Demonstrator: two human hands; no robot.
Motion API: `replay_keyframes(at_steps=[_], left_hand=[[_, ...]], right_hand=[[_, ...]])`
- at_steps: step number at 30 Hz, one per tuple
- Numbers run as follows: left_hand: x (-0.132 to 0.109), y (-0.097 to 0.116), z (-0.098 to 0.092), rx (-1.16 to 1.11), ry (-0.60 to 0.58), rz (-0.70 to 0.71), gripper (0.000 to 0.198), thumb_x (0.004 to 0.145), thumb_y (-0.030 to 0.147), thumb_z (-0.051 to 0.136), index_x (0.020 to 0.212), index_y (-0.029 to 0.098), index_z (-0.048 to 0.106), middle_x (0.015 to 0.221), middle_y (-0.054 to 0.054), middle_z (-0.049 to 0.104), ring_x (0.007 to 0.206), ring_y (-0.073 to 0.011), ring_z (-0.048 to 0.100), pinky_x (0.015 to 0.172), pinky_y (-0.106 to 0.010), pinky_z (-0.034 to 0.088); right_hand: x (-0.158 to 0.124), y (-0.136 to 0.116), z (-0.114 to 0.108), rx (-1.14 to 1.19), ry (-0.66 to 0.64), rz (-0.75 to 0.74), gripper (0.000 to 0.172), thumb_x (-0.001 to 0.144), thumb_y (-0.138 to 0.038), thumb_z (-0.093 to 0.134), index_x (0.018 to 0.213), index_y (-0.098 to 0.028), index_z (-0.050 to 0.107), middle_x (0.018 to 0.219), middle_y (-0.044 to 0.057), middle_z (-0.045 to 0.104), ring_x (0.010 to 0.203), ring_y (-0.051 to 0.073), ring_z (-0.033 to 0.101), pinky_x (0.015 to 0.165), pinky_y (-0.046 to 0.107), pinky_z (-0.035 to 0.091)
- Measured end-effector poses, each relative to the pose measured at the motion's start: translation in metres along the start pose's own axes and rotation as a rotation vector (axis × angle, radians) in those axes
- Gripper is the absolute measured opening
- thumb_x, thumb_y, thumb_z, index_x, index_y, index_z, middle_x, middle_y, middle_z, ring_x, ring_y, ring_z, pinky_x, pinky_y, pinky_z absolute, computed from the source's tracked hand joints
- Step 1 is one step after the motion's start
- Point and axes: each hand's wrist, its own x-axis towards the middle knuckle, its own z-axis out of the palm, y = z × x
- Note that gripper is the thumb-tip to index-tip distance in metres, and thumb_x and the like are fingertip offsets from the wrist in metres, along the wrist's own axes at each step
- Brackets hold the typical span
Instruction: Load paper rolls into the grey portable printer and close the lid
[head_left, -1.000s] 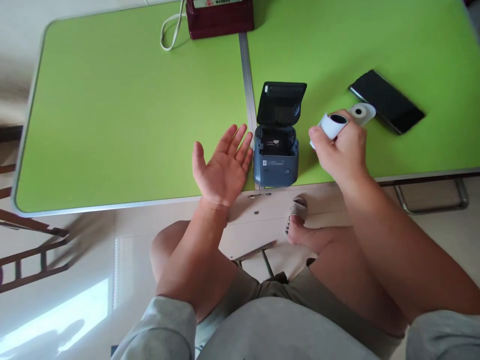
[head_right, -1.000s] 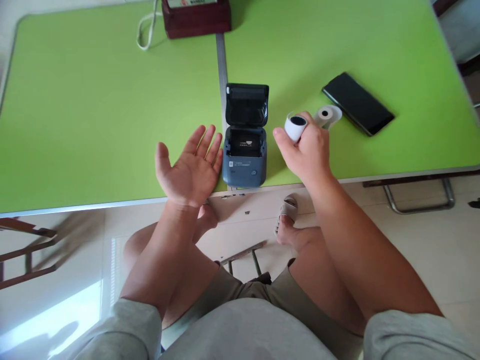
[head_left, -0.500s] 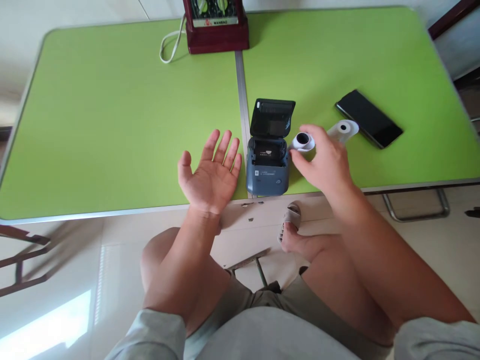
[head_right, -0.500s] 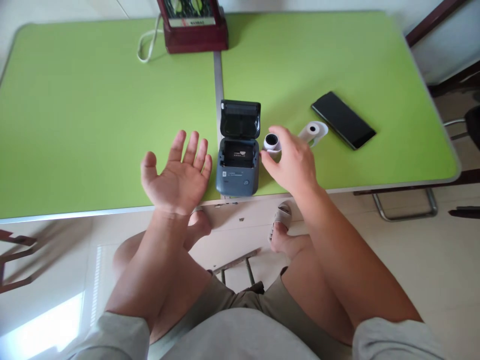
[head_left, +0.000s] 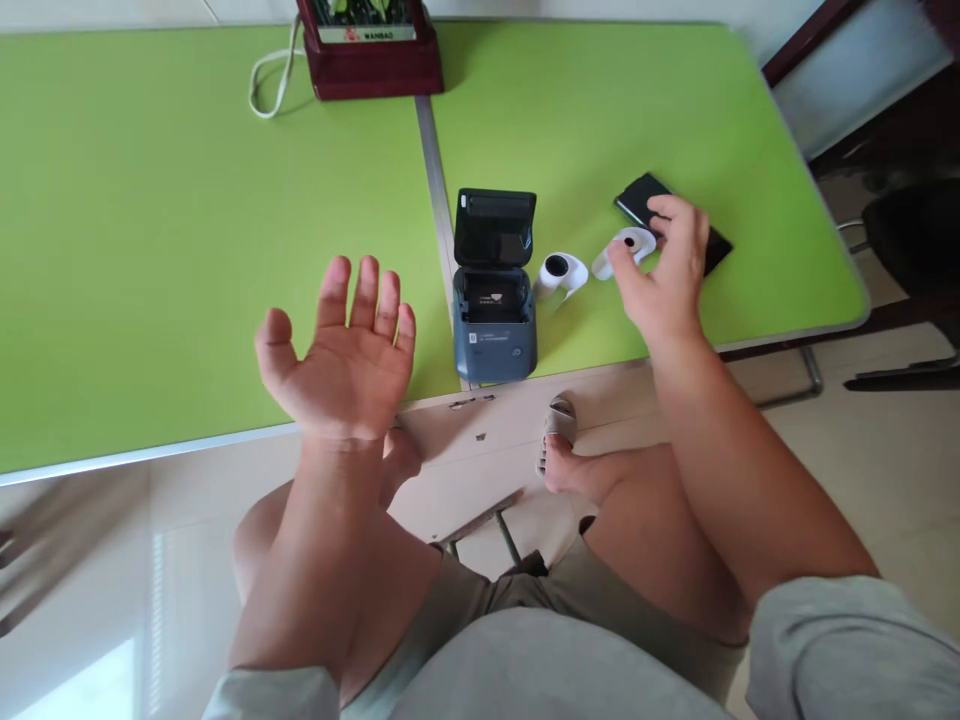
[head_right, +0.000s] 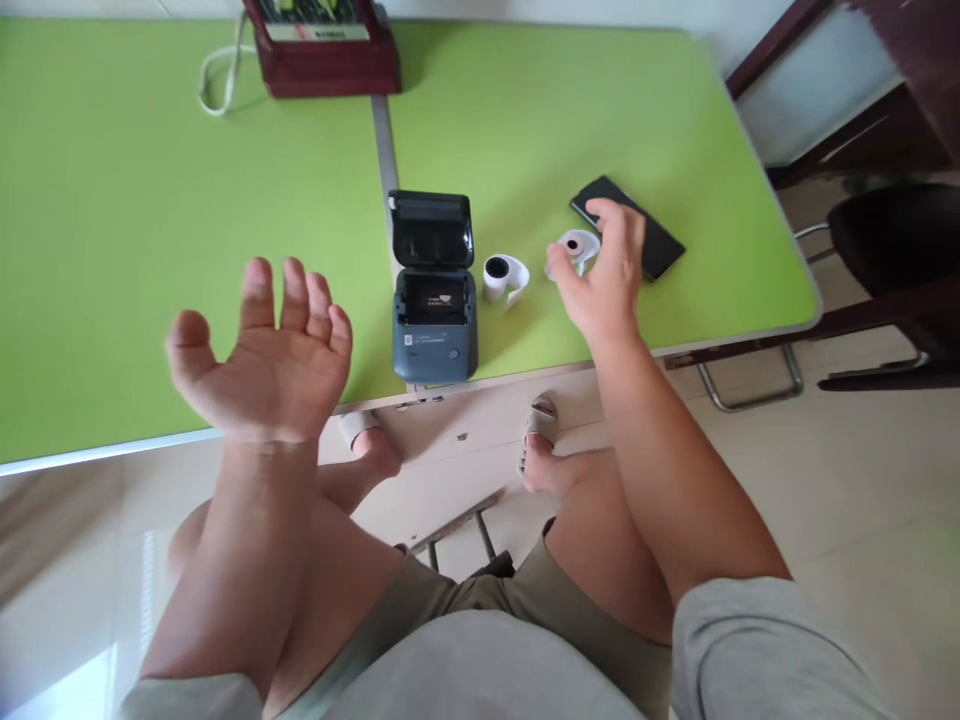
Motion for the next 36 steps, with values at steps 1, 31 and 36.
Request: replay_keyframes(at_steps=[1, 31, 36], left_hand=[[-0.001, 0.0, 0.001, -0.006, 0.003, -0.008, 0.041, 0.09, 0.062, 0.054, 0.111, 0.033, 0.075, 0.136, 0.001, 0.073, 0.151, -0.0223, 0.05, 0.105, -0.031, 0.059], [-0.012, 0.002, 0.022, 0.037, 0.206, -0.327, 0.058, 0.103, 0.044, 0.061, 0.057, 0.021, 0.034, 0.047, 0.009, 0.017, 0.035, -0.0045, 0.014, 0.028, -0.017, 0.014], [-0.013, 0.003, 0.023, 0.052, 0.16, -0.265, 0.062, 0.101, 0.043, 0.065, 0.054, 0.02, 0.032, 0.046, 0.008, 0.023, 0.035, -0.0044, 0.019, 0.029, -0.018, 0.016]], right_hand=[[-0.002, 0.001, 0.003, -0.012, -0.061, 0.028, 0.052, 0.083, -0.025, 0.064, 0.133, -0.024, 0.051, 0.13, 0.014, 0.059, 0.122, 0.029, 0.065, 0.108, 0.053, 0.053], [-0.006, -0.13, -0.002, 0.029, -0.57, -0.178, 0.032, 0.089, -0.021, 0.064, 0.119, -0.03, 0.063, 0.124, 0.006, 0.076, 0.111, 0.033, 0.071, 0.096, 0.054, 0.057], [-0.005, -0.129, 0.001, -0.004, -0.567, -0.187, 0.024, 0.086, -0.023, 0.069, 0.109, -0.03, 0.066, 0.12, 0.004, 0.078, 0.101, 0.031, 0.072, 0.09, 0.051, 0.057]])
